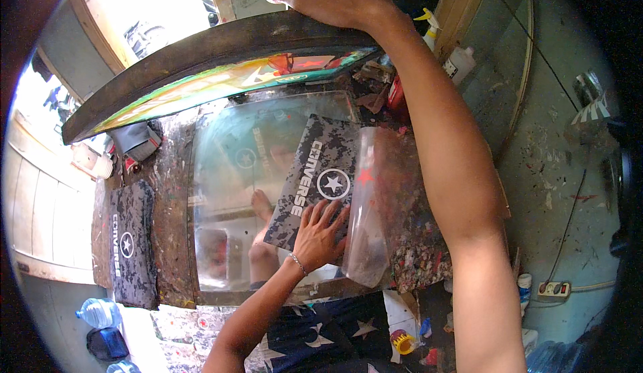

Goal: The person repeatedly places a Converse-branded fabric piece on a screen printing frame, uses a squeegee to spread red ink across the screen, and then removes the printed piece to place it on a stack on the floor. The process is repeated continuously throughout the clip.

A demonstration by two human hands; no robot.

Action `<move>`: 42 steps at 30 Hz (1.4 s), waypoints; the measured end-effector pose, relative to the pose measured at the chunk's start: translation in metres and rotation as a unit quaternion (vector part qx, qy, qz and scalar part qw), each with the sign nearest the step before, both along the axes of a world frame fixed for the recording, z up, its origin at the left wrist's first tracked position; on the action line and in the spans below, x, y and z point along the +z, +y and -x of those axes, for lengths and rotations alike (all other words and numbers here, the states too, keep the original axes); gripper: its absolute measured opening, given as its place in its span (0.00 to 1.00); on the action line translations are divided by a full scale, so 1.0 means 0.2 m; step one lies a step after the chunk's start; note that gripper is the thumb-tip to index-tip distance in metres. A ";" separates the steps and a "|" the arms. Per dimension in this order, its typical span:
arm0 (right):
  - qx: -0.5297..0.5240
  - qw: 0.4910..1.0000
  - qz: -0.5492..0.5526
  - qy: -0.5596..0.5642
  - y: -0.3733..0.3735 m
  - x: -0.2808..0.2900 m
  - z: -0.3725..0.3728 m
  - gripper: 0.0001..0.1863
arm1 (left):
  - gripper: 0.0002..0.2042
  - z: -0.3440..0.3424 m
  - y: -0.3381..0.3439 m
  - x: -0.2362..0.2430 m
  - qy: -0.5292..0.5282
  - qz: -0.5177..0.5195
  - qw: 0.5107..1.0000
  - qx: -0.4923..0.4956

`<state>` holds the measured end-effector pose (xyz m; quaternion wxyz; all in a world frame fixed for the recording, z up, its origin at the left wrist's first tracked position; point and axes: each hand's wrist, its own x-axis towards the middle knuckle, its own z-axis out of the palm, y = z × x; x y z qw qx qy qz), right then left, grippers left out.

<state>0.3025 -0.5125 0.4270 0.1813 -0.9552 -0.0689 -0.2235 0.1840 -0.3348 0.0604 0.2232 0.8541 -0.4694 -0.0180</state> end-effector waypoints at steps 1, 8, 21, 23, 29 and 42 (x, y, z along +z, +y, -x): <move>0.003 1.000 -0.001 0.002 0.00 0.00 0.00 0.30 | 0.32 -0.02 0.01 0.00 -0.020 -0.015 1.000 0.001; 0.003 1.000 0.009 -0.020 -0.01 -0.02 -0.03 0.29 | 0.35 -0.02 0.05 0.02 -0.004 -0.087 0.996 0.000; -0.014 0.999 0.022 -0.037 -0.01 -0.03 -0.07 0.30 | 0.32 0.01 0.02 0.22 0.028 0.116 0.990 -0.077; -0.015 1.000 0.004 -0.012 -0.01 -0.01 -0.05 0.30 | 0.31 0.04 -0.10 0.28 -0.008 0.111 0.984 -0.141; 0.022 0.999 0.022 -0.010 -0.01 0.01 -0.04 0.30 | 0.28 0.00 -0.07 0.20 -0.088 0.019 0.991 -0.096; -0.008 0.999 0.035 -0.025 -0.01 -0.01 -0.08 0.29 | 0.38 -0.25 0.63 0.04 -0.007 -0.108 0.990 0.088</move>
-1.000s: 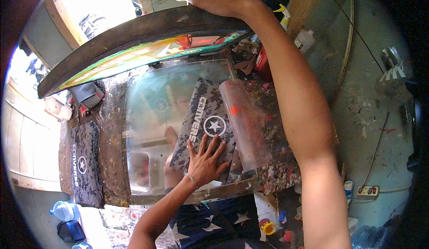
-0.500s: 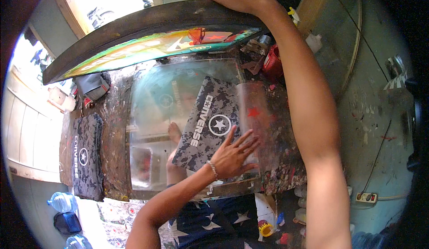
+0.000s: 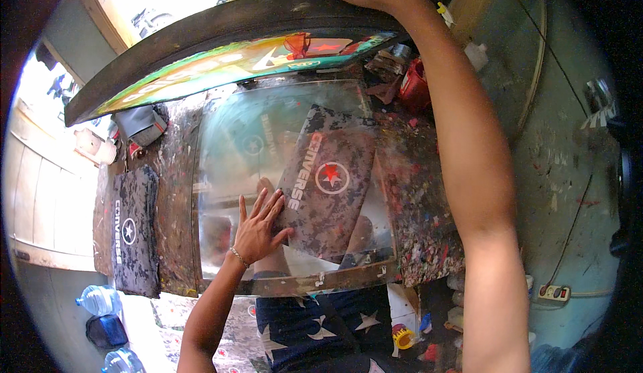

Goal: The person repeatedly places a Converse-branded fabric piece on a screen printing frame, uses a squeegee to spread red ink across the screen, and then removes the printed piece to place it on a stack on the floor. The process is repeated continuously throughout the clip.

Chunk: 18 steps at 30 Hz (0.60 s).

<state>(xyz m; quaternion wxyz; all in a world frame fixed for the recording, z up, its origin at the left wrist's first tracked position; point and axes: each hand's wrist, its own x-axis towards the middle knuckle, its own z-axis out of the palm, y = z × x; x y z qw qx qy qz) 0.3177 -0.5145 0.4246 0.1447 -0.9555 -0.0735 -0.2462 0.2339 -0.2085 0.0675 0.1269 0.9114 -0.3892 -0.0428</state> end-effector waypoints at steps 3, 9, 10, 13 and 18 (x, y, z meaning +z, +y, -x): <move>-0.009 1.000 -0.022 0.011 0.01 0.01 0.02 0.29 | 0.37 -0.03 0.01 -0.02 -0.008 -0.010 1.000 0.011; -0.002 1.000 -0.012 -0.012 0.00 0.01 -0.01 0.28 | 0.37 -0.03 0.00 -0.03 -0.020 -0.012 0.999 0.025; -0.004 1.000 -0.002 -0.007 -0.01 0.00 -0.02 0.28 | 0.37 -0.03 0.00 -0.03 -0.021 -0.013 0.999 0.025; -0.005 1.000 0.018 0.000 -0.02 0.00 -0.06 0.28 | 0.37 -0.03 0.00 -0.02 -0.025 -0.014 0.999 0.019; 0.015 0.999 0.028 -0.027 -0.05 -0.01 -0.09 0.28 | 0.37 -0.03 0.00 -0.03 -0.038 -0.028 0.999 0.021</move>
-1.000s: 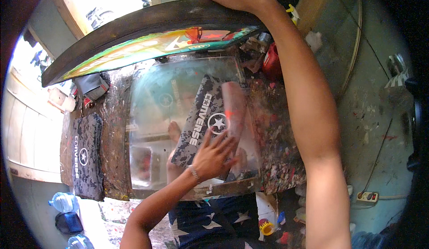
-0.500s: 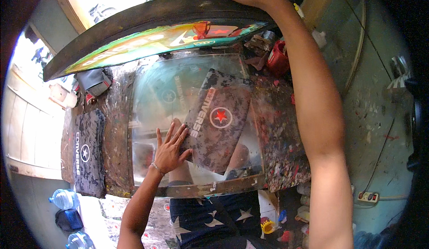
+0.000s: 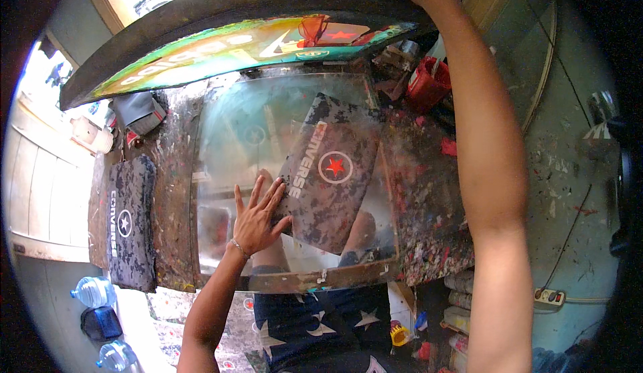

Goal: The person repeatedly places a Converse-branded fabric piece on a screen printing frame, uses a squeegee to spread red ink across the screen, and then removes the printed piece to place it on a stack on the floor. The process is repeated continuously throughout the clip.

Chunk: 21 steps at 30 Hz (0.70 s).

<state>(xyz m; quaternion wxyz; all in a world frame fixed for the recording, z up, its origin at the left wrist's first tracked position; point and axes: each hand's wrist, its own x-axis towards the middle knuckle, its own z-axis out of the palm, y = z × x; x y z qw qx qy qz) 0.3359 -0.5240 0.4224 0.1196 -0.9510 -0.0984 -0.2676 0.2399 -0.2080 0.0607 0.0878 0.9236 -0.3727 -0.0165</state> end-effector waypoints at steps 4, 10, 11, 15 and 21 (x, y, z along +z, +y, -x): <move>0.008 1.000 0.009 0.004 0.00 -0.01 -0.02 0.28 | 0.37 0.00 0.00 -0.01 -0.003 -0.005 1.000 0.003; 0.010 1.000 -0.014 0.008 0.02 0.00 0.03 0.28 | 0.40 0.00 0.00 0.02 0.020 0.024 0.999 0.011; 0.009 1.000 -0.013 0.007 0.03 0.01 0.03 0.28 | 0.40 0.00 0.00 0.02 0.021 0.014 1.000 0.013; 0.004 0.999 -0.018 0.043 0.03 0.02 0.05 0.28 | 0.41 0.00 0.00 0.02 0.015 0.018 1.000 0.007; -0.022 0.999 -0.013 0.019 0.05 0.01 0.05 0.28 | 0.41 -0.01 0.00 0.01 0.021 0.006 1.000 0.004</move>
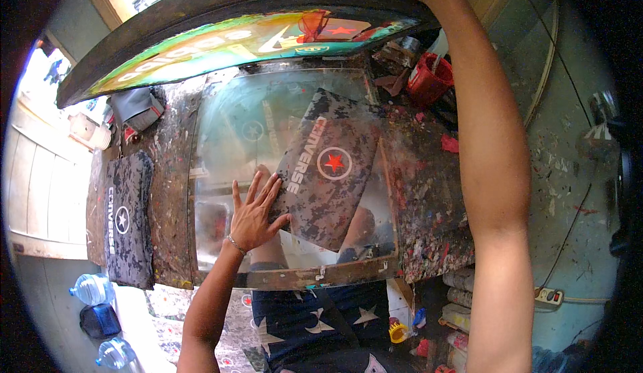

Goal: The person repeatedly places a Converse-branded fabric piece on a screen printing frame, uses a squeegee to spread red ink across the screen, and then removes the printed piece to place it on a stack on the floor. The process is repeated continuously throughout the clip.

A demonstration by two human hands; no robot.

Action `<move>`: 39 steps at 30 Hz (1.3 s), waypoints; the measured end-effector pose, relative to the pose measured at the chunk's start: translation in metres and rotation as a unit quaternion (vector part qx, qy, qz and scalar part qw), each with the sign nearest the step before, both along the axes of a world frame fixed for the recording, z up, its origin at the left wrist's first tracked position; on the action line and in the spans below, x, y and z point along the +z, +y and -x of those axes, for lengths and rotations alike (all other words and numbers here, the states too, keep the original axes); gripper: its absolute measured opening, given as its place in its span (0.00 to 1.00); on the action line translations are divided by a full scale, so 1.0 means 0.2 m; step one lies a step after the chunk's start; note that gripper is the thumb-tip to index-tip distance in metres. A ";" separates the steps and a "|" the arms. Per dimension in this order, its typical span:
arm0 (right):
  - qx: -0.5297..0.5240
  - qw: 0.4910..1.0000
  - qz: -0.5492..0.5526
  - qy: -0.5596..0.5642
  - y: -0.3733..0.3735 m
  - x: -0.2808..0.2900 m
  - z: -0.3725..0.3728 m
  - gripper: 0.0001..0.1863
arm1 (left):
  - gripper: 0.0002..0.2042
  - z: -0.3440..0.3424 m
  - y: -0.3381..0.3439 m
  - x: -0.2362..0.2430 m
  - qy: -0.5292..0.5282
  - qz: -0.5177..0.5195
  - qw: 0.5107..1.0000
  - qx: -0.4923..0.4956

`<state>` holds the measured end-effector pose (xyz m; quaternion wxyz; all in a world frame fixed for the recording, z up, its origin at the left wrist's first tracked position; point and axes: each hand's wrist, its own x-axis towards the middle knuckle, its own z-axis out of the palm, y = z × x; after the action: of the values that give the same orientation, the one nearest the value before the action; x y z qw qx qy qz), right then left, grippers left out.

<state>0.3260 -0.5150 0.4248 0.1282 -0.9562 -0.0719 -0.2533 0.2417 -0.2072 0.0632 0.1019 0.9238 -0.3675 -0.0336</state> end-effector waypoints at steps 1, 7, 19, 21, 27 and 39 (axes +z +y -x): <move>0.005 1.000 -0.008 0.005 0.01 0.00 0.00 0.28 | 0.40 0.00 0.00 0.00 -0.001 -0.002 1.000 -0.002; 0.026 1.000 -0.015 -0.006 0.00 0.00 0.03 0.28 | 0.39 -0.01 0.01 -0.02 0.002 -0.019 1.000 -0.006; 0.040 0.999 -0.011 -0.003 0.00 -0.02 0.04 0.27 | 0.40 -0.04 0.00 -0.02 0.058 -0.036 0.998 -0.006; 0.035 0.999 -0.010 -0.004 0.00 -0.02 0.04 0.27 | 0.40 -0.05 0.02 -0.04 0.062 -0.015 0.998 -0.003; 0.007 0.999 -0.030 0.016 0.00 -0.02 0.06 0.28 | 0.32 0.03 -0.03 0.05 0.002 0.103 0.995 0.011; 0.082 0.992 0.038 -0.090 0.00 -0.23 0.12 0.32 | 0.43 0.40 -0.63 0.77 0.056 0.469 0.877 -0.086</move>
<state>0.3013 -0.5149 0.3778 0.1054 -0.9245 -0.1709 -0.3239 0.1616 -0.3330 0.2170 0.5407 0.7286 -0.4122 0.0827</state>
